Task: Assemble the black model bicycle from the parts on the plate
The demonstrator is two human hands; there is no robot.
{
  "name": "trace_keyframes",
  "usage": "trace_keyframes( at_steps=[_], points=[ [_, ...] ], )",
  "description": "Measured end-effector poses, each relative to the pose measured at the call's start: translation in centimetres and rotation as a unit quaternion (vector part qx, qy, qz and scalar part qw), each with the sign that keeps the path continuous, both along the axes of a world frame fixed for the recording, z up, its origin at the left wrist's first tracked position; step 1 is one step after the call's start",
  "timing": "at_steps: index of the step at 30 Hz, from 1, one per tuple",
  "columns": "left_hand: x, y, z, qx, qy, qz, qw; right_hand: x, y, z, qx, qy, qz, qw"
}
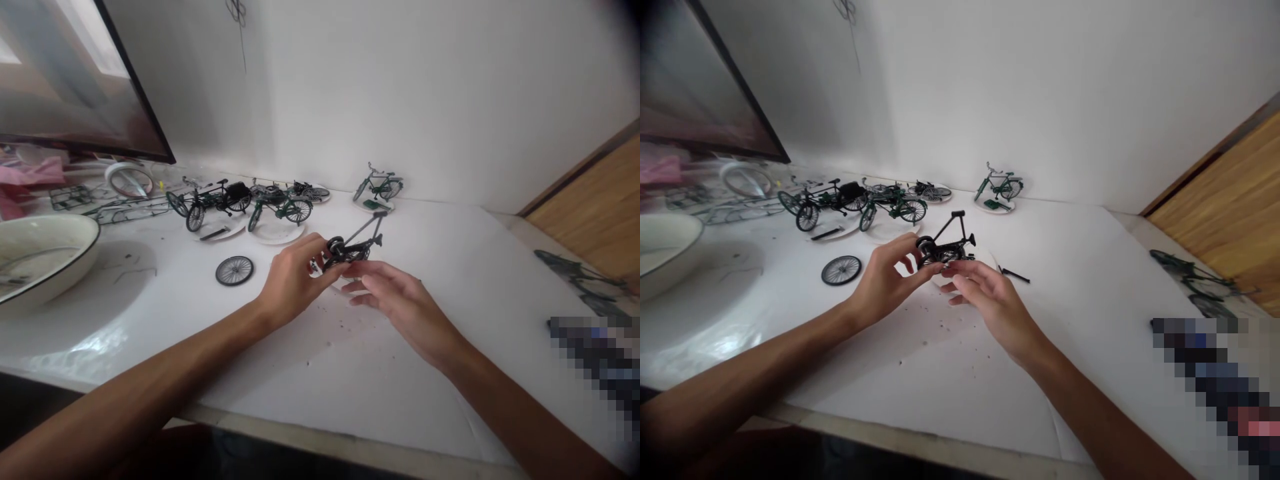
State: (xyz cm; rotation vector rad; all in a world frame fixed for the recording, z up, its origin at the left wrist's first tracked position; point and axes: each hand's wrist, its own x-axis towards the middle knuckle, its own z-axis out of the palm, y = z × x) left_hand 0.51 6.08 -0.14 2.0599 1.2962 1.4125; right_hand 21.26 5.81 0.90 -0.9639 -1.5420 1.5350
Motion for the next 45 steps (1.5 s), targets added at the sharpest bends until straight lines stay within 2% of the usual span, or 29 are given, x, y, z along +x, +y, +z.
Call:
trace_keyframes(
  at_steps=[5, 13, 19, 23, 28, 33, 45],
  points=[
    [0.1, 0.6, -0.1, -0.131, -0.108, 0.002, 0.986, 0.3, 0.3, 0.0, -0.001, -0.021, -0.042, 0.999],
    [0.0, 1.0, -0.7, -0.183, -0.164, -0.013, 0.969, 0.1, 0.0, 0.7, 0.020, -0.030, -0.061, 0.997],
    [0.0, 1.0, -0.8, -0.138, -0.144, -0.024, 0.980, 0.3, 0.3, 0.3, 0.005, -0.036, -0.054, 0.998],
    [0.1, 0.6, -0.5, -0.073, -0.102, -0.035, 0.992, 0.4, 0.3, 0.2, -0.013, -0.013, -0.030, 0.999],
    [0.1, 0.0, -0.2, 0.014, -0.021, -0.048, 0.999, 0.3, 0.3, 0.4, -0.003, 0.011, 0.000, 1.000],
    [0.1, -0.2, -0.1, 0.026, -0.002, -0.045, 0.999, 0.0, -0.1, 0.6, 0.039, -0.002, 0.007, 0.999],
    [0.2, -0.3, -0.1, 0.048, -0.008, -0.060, 0.997, 0.2, -0.1, 0.7, 0.055, -0.032, 0.021, 0.998]
  ],
)
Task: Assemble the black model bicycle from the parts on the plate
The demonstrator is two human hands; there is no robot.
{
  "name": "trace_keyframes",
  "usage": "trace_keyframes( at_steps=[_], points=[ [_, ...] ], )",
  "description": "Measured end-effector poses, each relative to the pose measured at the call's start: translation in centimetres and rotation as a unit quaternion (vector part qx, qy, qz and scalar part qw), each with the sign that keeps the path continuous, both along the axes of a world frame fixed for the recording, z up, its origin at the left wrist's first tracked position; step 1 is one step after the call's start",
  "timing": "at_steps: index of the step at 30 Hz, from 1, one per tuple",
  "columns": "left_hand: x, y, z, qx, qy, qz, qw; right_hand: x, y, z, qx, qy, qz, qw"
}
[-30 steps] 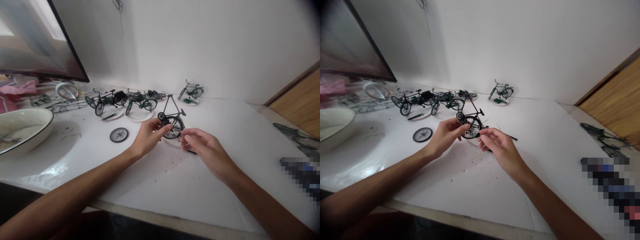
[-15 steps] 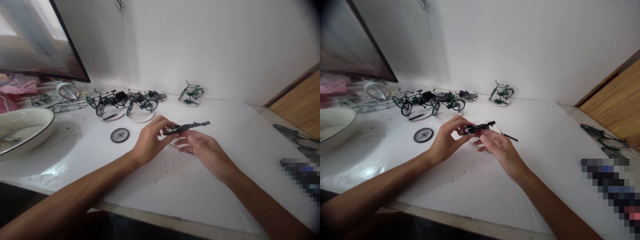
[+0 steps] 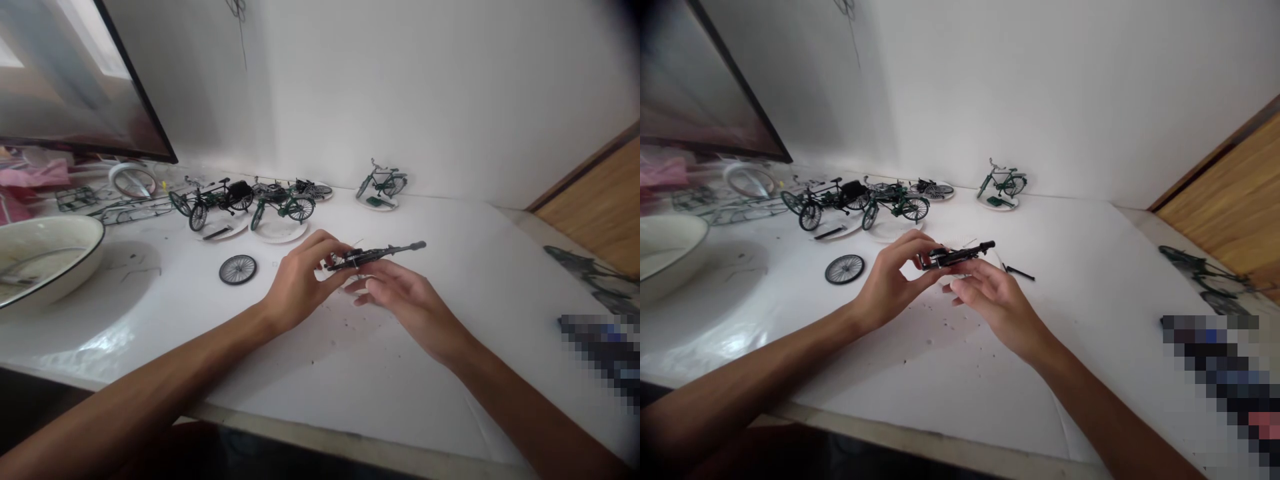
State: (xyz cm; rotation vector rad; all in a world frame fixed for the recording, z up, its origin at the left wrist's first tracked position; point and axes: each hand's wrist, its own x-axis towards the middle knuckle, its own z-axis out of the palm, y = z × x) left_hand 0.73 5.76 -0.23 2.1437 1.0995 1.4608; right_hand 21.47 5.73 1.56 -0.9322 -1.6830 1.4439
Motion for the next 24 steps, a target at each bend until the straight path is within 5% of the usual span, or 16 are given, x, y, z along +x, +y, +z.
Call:
trace_keyframes(
  at_steps=[5, 14, 18, 24],
  points=[
    [0.1, -0.1, 0.2, -0.015, -0.009, 0.005, 1.000, -0.2, -0.3, 0.2, 0.019, -0.023, -0.036, 0.999],
    [0.2, 0.0, 0.5, -0.106, -0.136, -0.044, 0.984, 0.5, 0.2, -0.1, 0.210, -0.097, -0.222, 0.947],
    [0.3, 0.2, 0.2, -0.120, -0.203, -0.079, 0.969, 0.8, 0.6, 0.0, 0.211, -0.086, -0.229, 0.946],
    [0.3, 0.6, 0.1, -0.124, -0.231, -0.041, 0.964, 0.5, 0.3, -0.1, 0.215, -0.101, -0.209, 0.949]
  ],
)
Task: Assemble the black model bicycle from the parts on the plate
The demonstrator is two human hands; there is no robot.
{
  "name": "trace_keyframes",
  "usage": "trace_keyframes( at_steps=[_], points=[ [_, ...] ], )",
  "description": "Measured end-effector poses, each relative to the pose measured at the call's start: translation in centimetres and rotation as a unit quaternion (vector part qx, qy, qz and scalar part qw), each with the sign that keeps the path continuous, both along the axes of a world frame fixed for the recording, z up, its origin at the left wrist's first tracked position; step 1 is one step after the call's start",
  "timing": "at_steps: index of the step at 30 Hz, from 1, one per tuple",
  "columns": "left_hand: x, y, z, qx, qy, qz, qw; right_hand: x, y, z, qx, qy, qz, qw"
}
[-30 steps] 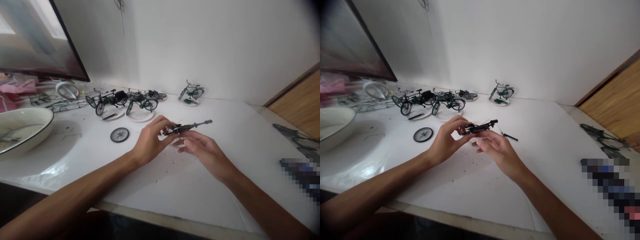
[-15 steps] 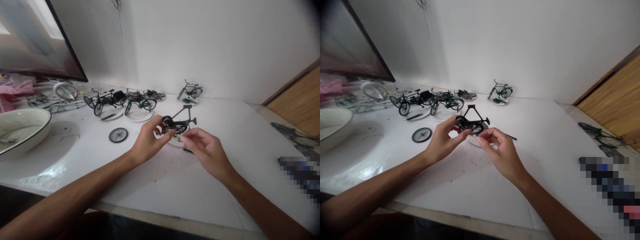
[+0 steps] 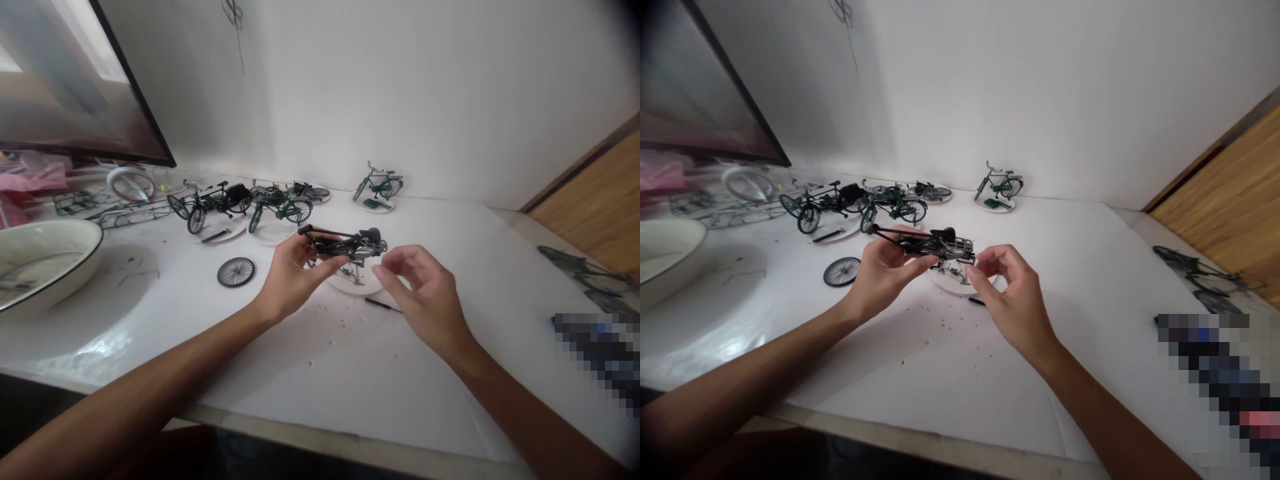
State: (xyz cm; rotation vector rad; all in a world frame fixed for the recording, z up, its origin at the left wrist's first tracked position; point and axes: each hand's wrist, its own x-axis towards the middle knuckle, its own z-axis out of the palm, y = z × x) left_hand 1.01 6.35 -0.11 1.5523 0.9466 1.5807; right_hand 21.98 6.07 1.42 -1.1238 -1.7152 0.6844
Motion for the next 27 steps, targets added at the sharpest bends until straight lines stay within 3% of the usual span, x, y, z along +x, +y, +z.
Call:
trace_keyframes(
  at_steps=[4, 8, 12, 16, 21, 27],
  points=[
    [0.1, -0.4, 0.5, 0.042, 0.025, -0.016, 0.999, -0.2, -0.1, -0.3, -0.025, 0.018, 0.020, 0.999],
    [0.1, -1.0, 0.8, 0.053, 0.049, -0.069, 0.995, -0.4, -0.2, -0.3, 0.037, -0.001, 0.022, 0.999],
    [0.1, -1.2, 0.7, 0.067, 0.053, -0.110, 0.990, -0.5, -0.6, 0.1, 0.085, -0.057, 0.075, 0.992],
    [0.0, -1.1, 0.4, 0.057, 0.098, -0.096, 0.989, -0.5, -1.1, 0.0, 0.100, -0.076, 0.072, 0.989],
    [-0.6, -0.8, 0.4, 0.036, 0.136, -0.083, 0.987, -0.5, -1.1, -0.2, 0.051, -0.048, 0.074, 0.995],
    [-2.5, -0.5, 1.9, 0.121, 0.236, -0.086, 0.960, 0.1, -0.3, -0.1, 0.066, -0.026, 0.043, 0.997]
  ],
)
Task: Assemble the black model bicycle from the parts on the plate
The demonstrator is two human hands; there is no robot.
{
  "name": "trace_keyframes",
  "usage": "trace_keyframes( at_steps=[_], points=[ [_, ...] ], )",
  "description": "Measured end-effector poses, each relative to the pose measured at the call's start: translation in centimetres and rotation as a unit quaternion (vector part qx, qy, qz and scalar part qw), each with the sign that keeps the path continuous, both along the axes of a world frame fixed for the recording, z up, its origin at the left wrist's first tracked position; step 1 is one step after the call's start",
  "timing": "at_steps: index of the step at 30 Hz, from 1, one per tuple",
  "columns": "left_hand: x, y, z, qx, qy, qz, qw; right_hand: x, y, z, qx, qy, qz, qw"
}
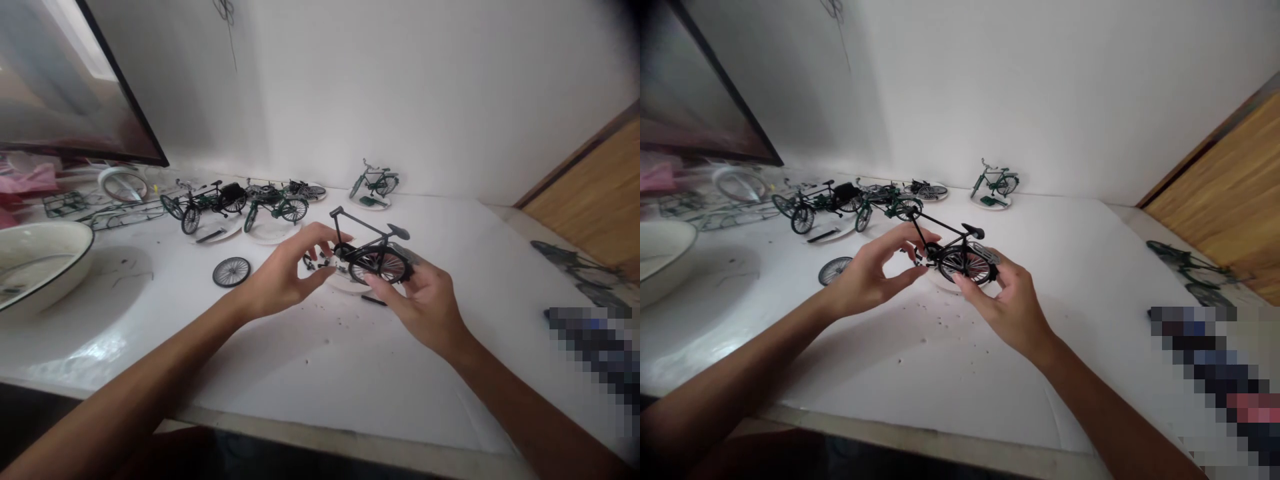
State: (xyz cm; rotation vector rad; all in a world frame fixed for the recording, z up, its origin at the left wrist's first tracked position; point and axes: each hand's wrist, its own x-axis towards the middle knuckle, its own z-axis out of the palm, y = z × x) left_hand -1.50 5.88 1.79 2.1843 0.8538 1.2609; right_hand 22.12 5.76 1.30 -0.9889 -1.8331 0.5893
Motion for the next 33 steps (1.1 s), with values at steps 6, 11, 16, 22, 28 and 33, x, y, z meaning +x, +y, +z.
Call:
trace_keyframes(
  at_steps=[6, 11, 16, 22, 28, 33],
  points=[
    [0.1, 0.1, -0.2, -0.069, -0.024, -0.021, 0.997, 0.0, 0.3, -0.3, -0.006, -0.014, 0.029, 0.999],
    [0.7, 0.3, -1.1, -0.108, -0.075, -0.007, 0.991, 0.3, 0.4, 0.3, -0.015, -0.080, -0.006, 0.997],
    [0.6, 0.8, -1.5, -0.089, -0.083, 0.066, 0.990, 2.4, 1.2, 1.8, -0.103, -0.294, -0.039, 0.949],
    [1.0, 1.1, -2.3, -0.077, -0.110, 0.101, 0.986, 1.7, 0.1, 2.9, -0.086, -0.444, 0.012, 0.892],
    [1.3, 1.2, -2.4, -0.108, -0.132, 0.106, 0.980, 3.0, -1.7, 1.4, 0.006, -0.433, 0.037, 0.901],
    [1.6, 1.5, -2.8, -0.137, -0.162, 0.114, 0.971, 4.8, -4.0, -1.1, 0.173, -0.482, 0.064, 0.857]
  ],
)
